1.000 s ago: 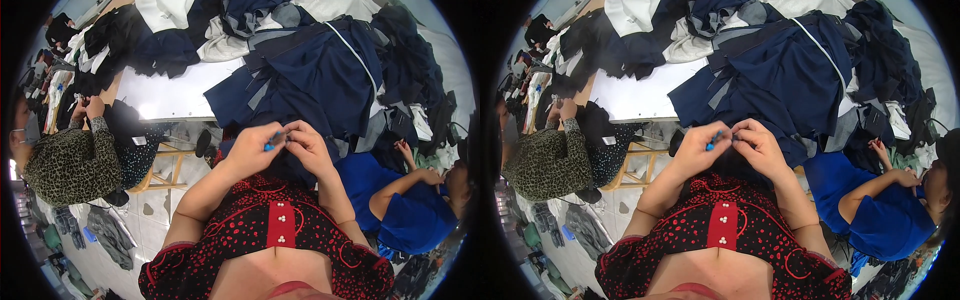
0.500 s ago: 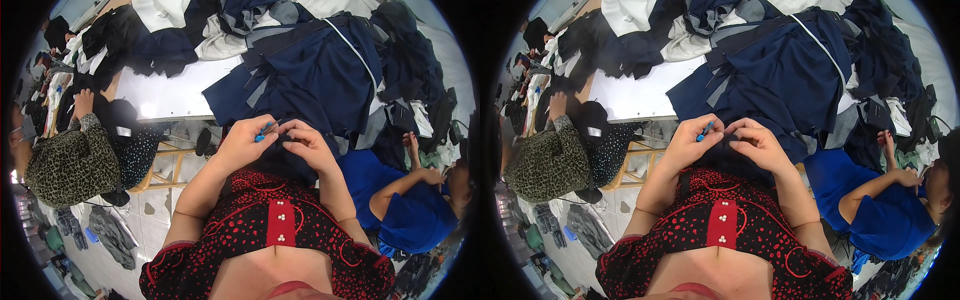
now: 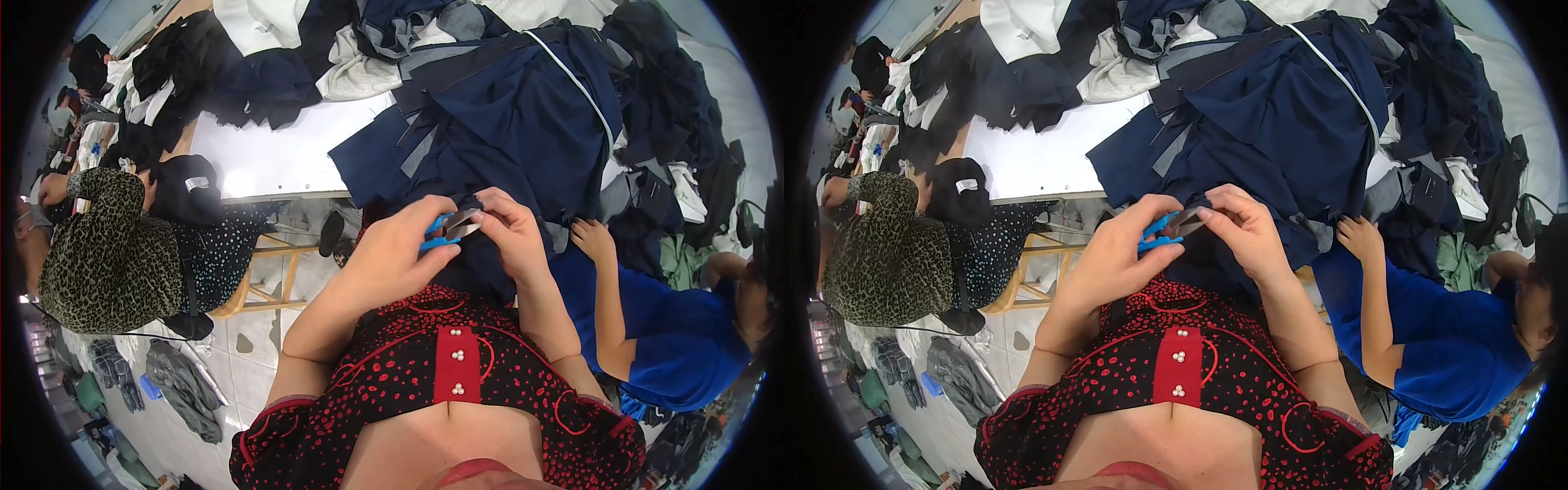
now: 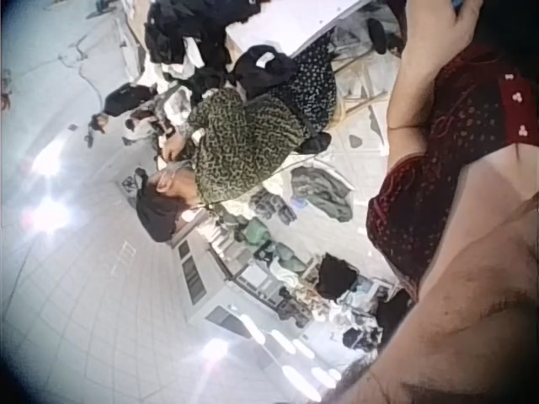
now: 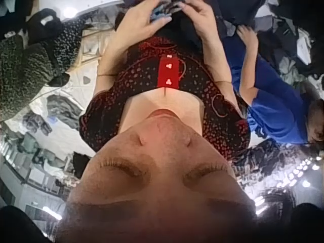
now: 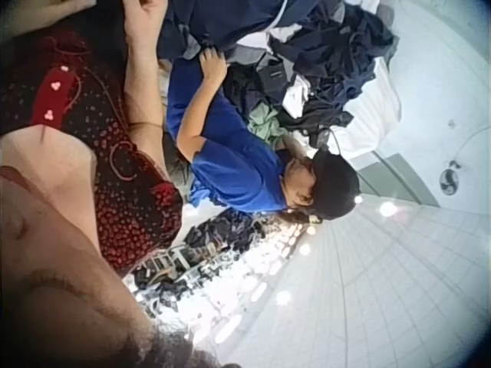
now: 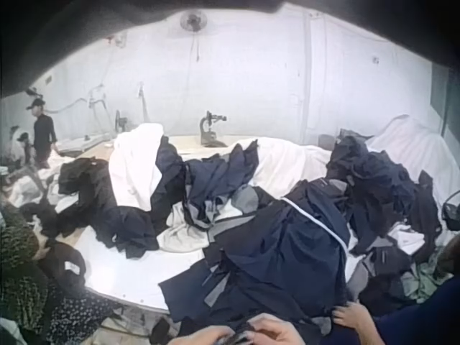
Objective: Trimming excess threads from dark blue fabric pieces using small snips.
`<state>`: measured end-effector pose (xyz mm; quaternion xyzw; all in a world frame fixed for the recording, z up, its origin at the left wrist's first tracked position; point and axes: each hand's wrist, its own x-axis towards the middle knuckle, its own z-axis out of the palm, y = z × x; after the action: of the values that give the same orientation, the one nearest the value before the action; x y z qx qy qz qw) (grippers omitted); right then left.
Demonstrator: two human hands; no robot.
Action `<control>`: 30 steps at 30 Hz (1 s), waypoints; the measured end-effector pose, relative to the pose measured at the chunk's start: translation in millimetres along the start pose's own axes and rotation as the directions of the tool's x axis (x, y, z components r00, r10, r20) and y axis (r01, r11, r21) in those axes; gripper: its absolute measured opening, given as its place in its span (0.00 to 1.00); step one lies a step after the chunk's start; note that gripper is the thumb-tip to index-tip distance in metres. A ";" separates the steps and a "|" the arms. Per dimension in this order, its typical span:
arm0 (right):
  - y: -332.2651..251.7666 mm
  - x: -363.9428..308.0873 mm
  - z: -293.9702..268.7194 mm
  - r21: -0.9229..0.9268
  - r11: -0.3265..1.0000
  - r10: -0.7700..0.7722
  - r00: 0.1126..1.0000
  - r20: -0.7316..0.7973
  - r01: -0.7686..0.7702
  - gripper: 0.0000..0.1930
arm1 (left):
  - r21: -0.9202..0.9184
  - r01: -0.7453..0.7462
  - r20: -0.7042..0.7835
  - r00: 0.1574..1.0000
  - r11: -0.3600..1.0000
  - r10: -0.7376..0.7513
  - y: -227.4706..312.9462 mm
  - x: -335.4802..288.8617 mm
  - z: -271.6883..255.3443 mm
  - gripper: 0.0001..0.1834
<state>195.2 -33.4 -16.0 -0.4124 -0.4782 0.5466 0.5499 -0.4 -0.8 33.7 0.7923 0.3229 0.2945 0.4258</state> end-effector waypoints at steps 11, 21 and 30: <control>-1.0 -3.5 2.1 -0.261 0.951 -0.180 0.983 -0.036 0.165 0.05 | 0.120 0.046 -0.018 0.999 0.992 -0.044 -3.5 0.1 5.6 0.17; -2.7 -5.5 4.0 -0.248 0.954 -0.178 0.984 -0.028 0.165 0.04 | 0.064 0.044 -0.005 0.999 0.997 -0.044 -3.0 -0.4 5.1 0.17; -5.7 -5.3 5.6 -0.284 0.945 -0.184 0.982 -0.050 0.163 0.05 | 0.069 0.017 -0.017 1.000 0.997 -0.016 -3.8 0.3 2.5 0.16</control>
<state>191.2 -39.5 -9.7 -0.4624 -0.5637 0.4072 0.5501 0.6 -0.2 29.3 0.8016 0.3428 0.2859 0.3978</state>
